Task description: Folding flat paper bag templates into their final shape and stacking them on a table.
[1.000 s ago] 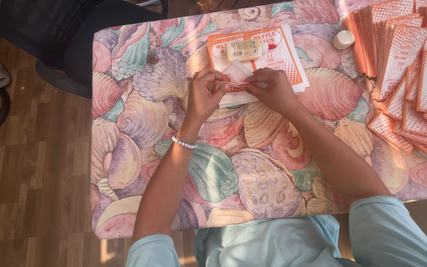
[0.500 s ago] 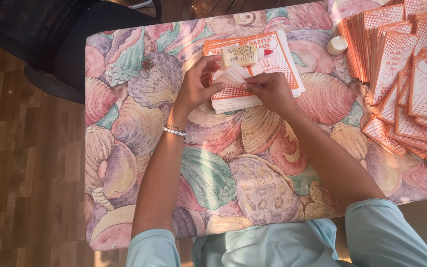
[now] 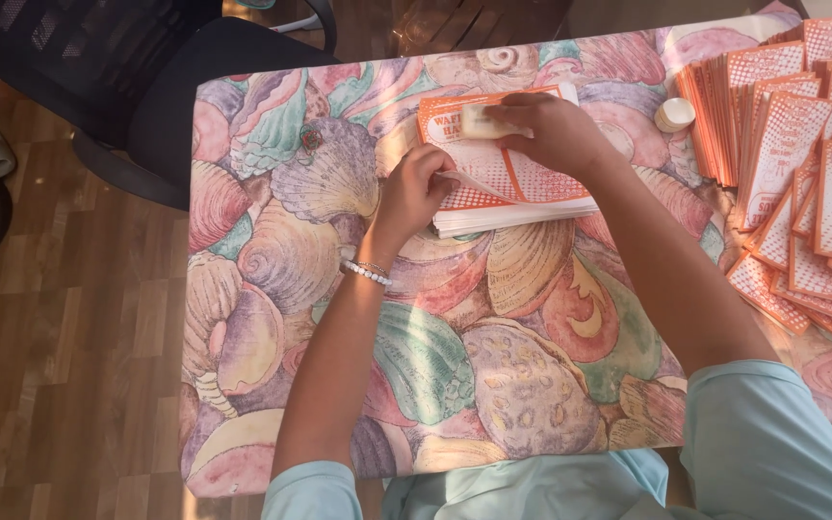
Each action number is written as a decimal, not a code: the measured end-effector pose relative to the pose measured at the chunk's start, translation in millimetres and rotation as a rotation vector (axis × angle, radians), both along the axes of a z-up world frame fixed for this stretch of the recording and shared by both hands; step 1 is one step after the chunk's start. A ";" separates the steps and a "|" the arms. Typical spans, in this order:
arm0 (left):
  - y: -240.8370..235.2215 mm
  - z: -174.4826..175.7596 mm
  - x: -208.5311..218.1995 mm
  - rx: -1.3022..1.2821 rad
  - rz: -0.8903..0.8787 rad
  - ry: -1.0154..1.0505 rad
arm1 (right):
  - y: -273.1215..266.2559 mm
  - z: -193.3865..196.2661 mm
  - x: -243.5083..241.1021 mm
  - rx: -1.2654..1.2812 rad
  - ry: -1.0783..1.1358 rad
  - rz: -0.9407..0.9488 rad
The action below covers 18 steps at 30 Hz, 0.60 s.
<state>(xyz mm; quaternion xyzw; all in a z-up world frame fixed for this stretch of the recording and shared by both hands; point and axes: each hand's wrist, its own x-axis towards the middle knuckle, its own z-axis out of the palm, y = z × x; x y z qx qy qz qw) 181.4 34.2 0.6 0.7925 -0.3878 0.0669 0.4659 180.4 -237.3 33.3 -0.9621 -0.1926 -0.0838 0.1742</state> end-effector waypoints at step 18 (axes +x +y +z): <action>-26.8 117.6 56.9 -0.416 -0.014 -0.081 | 32.8 -6.2 -22.2 0.231 -0.205 0.187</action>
